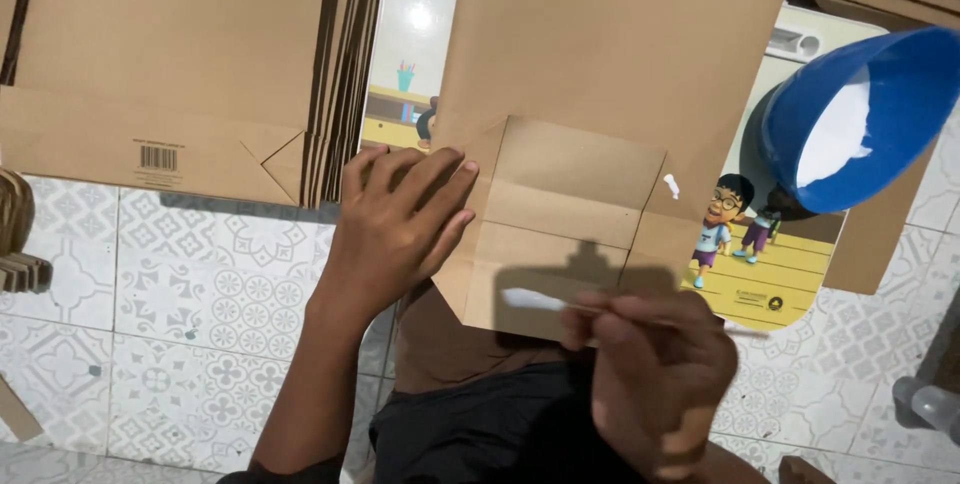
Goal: Applying glue to the bottom flaps of paper bags and folding them to complete the assembly.
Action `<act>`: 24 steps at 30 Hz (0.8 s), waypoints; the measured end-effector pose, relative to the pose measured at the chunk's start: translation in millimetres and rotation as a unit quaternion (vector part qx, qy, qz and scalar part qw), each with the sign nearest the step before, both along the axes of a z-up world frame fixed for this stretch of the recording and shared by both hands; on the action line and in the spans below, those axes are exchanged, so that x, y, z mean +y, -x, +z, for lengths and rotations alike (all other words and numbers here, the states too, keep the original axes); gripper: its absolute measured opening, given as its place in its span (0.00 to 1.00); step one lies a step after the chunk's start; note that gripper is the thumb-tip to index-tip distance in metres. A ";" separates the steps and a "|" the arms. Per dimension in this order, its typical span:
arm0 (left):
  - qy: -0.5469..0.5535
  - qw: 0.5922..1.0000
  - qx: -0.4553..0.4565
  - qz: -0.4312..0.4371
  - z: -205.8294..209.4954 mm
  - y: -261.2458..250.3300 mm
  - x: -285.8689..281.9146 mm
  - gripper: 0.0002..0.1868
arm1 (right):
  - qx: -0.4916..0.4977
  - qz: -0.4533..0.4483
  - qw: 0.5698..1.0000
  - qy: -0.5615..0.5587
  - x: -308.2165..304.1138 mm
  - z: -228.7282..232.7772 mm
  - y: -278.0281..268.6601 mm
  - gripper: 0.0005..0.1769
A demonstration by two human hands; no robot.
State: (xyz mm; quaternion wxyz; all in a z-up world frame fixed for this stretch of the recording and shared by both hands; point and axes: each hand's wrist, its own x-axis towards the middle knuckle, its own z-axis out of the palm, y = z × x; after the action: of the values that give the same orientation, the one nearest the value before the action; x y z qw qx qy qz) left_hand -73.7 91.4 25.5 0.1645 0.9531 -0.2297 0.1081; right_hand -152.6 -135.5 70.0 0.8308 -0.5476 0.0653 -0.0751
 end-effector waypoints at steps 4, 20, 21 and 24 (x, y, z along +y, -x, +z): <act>0.024 1.000 0.006 -0.001 -1.5 0.8 0.8 0.18 | 0.049 0.011 0.998 0.033 19.7 29.9 -37.5 0.08; 0.174 0.984 0.033 0.019 -0.7 5.0 11.1 0.19 | 0.140 -0.017 0.978 0.156 60.0 -33.9 -69.8 0.07; 0.173 0.984 0.035 0.022 -0.7 5.8 12.0 0.19 | 0.142 -0.014 0.978 0.155 61.5 -34.0 -68.8 0.07; 0.185 0.982 0.028 0.030 -3.1 5.9 13.7 0.19 | 0.142 -0.022 0.971 0.193 64.8 -34.0 -67.5 0.07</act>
State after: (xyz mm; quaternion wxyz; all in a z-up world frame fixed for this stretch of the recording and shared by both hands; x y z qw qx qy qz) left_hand -79.7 105.1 22.4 0.3407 0.9154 -0.1727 0.1272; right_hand -85.1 -70.8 36.0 0.6897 -0.7011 0.1790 -0.0266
